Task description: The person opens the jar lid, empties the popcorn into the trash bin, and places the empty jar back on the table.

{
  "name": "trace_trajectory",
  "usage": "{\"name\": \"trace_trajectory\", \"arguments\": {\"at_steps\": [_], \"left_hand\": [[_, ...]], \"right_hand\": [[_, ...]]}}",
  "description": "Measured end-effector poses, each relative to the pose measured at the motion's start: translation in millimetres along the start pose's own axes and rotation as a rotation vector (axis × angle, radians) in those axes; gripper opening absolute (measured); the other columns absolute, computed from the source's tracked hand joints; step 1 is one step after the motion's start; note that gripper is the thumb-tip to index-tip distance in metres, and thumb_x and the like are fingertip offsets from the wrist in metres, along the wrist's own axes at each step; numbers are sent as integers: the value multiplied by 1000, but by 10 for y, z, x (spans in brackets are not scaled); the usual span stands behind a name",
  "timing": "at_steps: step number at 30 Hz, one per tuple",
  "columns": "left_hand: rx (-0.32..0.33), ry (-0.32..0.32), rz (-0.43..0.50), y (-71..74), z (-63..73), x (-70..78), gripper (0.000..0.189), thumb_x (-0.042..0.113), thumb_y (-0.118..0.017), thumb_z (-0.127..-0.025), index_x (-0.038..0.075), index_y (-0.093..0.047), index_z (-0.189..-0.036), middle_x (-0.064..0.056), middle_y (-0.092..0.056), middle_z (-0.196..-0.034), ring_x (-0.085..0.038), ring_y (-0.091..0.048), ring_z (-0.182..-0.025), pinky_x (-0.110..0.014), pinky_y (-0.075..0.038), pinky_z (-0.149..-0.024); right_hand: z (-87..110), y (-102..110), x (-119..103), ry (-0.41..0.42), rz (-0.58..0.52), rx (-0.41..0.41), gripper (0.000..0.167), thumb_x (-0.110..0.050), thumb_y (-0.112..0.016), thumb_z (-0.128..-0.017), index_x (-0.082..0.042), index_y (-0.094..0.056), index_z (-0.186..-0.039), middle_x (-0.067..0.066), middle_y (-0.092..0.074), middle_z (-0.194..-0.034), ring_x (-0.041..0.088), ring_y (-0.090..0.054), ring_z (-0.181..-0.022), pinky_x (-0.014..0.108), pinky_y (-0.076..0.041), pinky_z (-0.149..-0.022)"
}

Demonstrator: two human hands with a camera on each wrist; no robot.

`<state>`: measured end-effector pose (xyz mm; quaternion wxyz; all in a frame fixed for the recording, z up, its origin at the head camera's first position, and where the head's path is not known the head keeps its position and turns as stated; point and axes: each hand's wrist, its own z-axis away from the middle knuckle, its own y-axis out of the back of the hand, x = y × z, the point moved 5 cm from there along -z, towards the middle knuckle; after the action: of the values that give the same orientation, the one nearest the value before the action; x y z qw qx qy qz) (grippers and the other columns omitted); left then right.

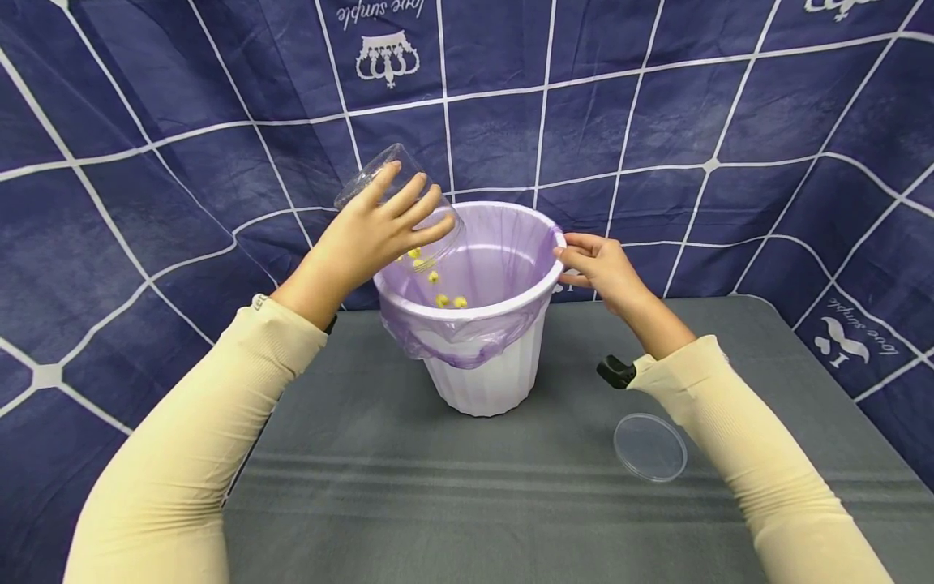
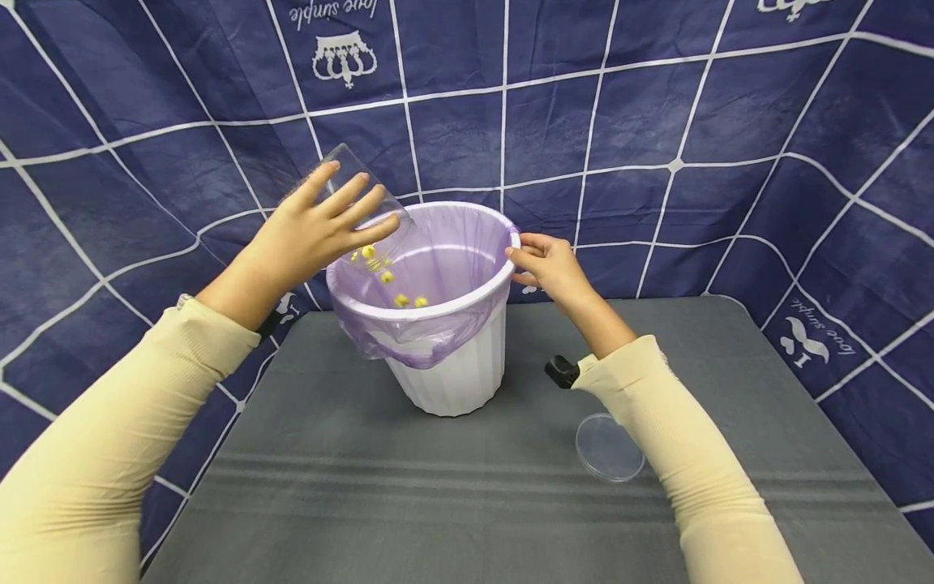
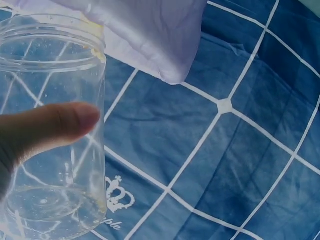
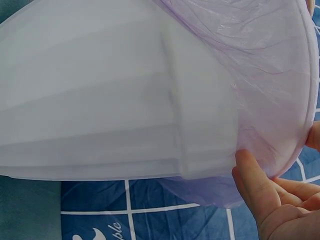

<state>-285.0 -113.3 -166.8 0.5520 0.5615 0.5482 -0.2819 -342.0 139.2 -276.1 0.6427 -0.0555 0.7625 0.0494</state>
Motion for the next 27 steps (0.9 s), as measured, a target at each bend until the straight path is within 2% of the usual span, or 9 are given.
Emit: {"name": "trace_trajectory", "arguments": {"at_steps": [3, 6, 8, 11, 16, 22, 27], "left_hand": [[13, 0, -7, 7, 4, 11, 49, 3, -51, -83, 21, -39, -127, -13, -41, -128, -30, -35, -119, -49, -18, -102], [19, 48, 28, 7, 21, 2, 49, 2, -49, -84, 21, -40, -128, -13, -41, -128, -30, -36, -118, -50, -19, -101], [36, 110, 73, 7, 35, -16, 49, 1, -51, -83, 21, -42, -127, -13, -42, -126, -31, -37, -117, -50, -22, -100], [30, 225, 165, -13, 76, -56, 61, 8, -67, -73, 20, -42, -127, -13, -41, -125, -31, -37, -116, -51, -24, -98], [-56, 397, 316, -68, 180, -102, 96, 30, -85, -51, 17, -35, -131, -15, -37, -128, -32, -34, -118, -51, -24, -96], [-75, 567, 482, -96, 280, -153, 103, 41, -84, -49, 16, -32, -133, -14, -37, -129, -33, -34, -117, -50, -26, -93], [-59, 716, 638, -86, 339, -187, 104, 45, -83, -49, 15, -30, -134, -15, -37, -130, -34, -35, -117, -51, -29, -89]], "right_hand": [[-3, -3, -3, 0, -2, -6, 56, -11, -58, -87, 9, -33, -133, 27, -45, -125, 33, -49, -111, 29, -50, -74], [-2, -8, -6, -1, 0, -11, 56, -12, -58, -87, 9, -33, -133, 27, -44, -125, 34, -48, -111, 29, -50, -74], [-1, -11, -5, -1, -1, -11, 56, -11, -57, -87, 9, -33, -133, 27, -45, -125, 34, -48, -111, 29, -50, -74], [-2, -8, -6, 2, 0, -10, 55, -11, -57, -87, 9, -33, -133, 27, -45, -125, 34, -48, -112, 29, -50, -74], [-4, -7, -8, 5, 3, -8, 55, -12, -57, -87, 9, -34, -133, 26, -45, -125, 34, -48, -111, 30, -50, -74], [-1, -2, 4, 1, 2, -7, 56, -12, -58, -87, 9, -33, -133, 26, -45, -126, 34, -48, -112, 29, -50, -74], [-1, 3, 11, 2, -4, -4, 56, -12, -58, -87, 9, -34, -133, 26, -45, -126, 33, -48, -112, 29, -50, -74]]}}
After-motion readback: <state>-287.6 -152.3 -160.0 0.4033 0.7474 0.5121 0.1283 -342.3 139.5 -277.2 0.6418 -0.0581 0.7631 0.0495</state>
